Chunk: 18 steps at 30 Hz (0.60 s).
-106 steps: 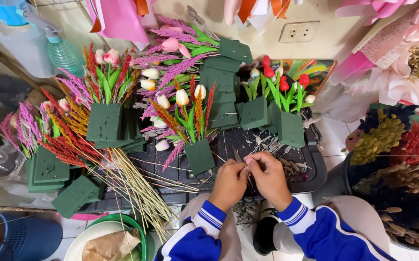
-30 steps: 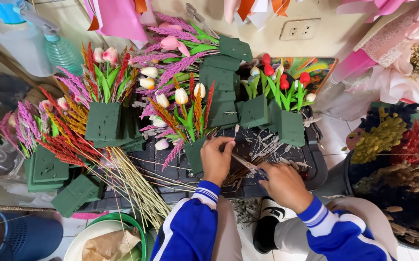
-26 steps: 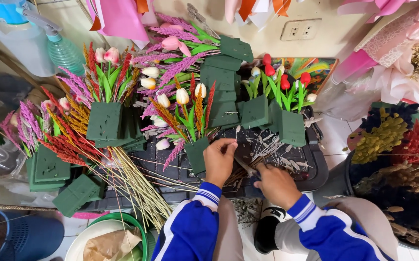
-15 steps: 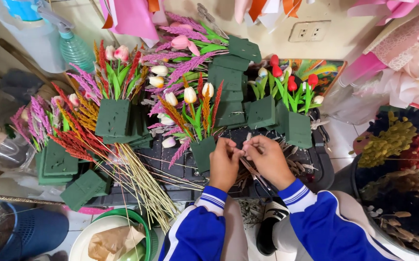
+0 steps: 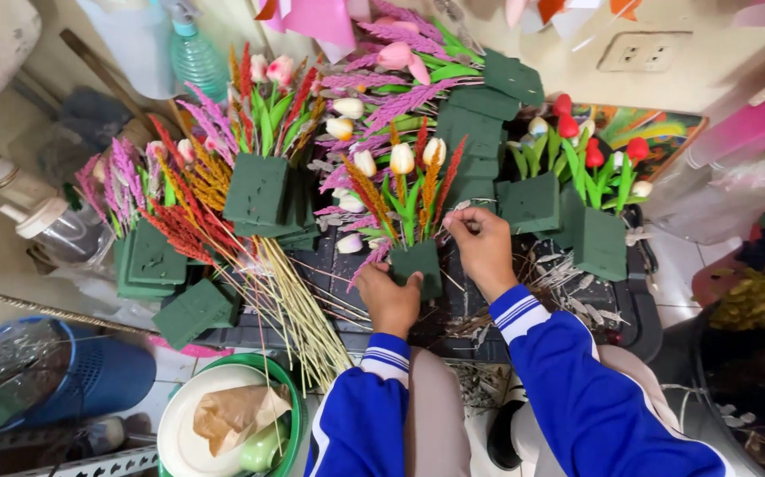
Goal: Assembling artificial flower arrangements by cutting stems and inserting them into floral foam blocks.
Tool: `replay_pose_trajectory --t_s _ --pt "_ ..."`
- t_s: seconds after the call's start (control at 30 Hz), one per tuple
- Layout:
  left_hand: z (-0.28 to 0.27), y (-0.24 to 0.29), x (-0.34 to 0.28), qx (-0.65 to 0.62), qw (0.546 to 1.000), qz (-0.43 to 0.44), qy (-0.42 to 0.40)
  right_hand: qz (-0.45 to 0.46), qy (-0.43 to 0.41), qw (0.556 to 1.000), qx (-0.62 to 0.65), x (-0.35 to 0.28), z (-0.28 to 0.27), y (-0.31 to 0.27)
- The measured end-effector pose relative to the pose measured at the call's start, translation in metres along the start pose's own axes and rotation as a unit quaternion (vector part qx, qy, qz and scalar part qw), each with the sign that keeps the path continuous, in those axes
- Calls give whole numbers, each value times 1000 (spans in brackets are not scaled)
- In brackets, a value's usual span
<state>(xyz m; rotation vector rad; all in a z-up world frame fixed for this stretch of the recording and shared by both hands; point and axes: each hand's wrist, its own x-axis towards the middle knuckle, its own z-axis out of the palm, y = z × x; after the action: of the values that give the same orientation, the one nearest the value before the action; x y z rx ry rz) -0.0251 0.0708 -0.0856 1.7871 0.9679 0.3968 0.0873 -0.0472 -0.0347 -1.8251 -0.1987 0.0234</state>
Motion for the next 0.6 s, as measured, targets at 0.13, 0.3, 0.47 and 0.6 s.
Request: replay_pose_trajectory --t_s 0.13,0.3,0.47,0.6 --pt "2 -20 10 68 995 -69 -1 -52 -2 998 -27 4 19 19" --pt "-8 -7 2 63 995 -77 -25 -46 -7 997 -68 1 28 22" --pt "-8 -10 3 76 991 -94 -56 -58 -10 991 -121 0 25 14" --pt "-5 -10 5 85 989 -95 -74 -62 -20 988 -137 1 26 18"
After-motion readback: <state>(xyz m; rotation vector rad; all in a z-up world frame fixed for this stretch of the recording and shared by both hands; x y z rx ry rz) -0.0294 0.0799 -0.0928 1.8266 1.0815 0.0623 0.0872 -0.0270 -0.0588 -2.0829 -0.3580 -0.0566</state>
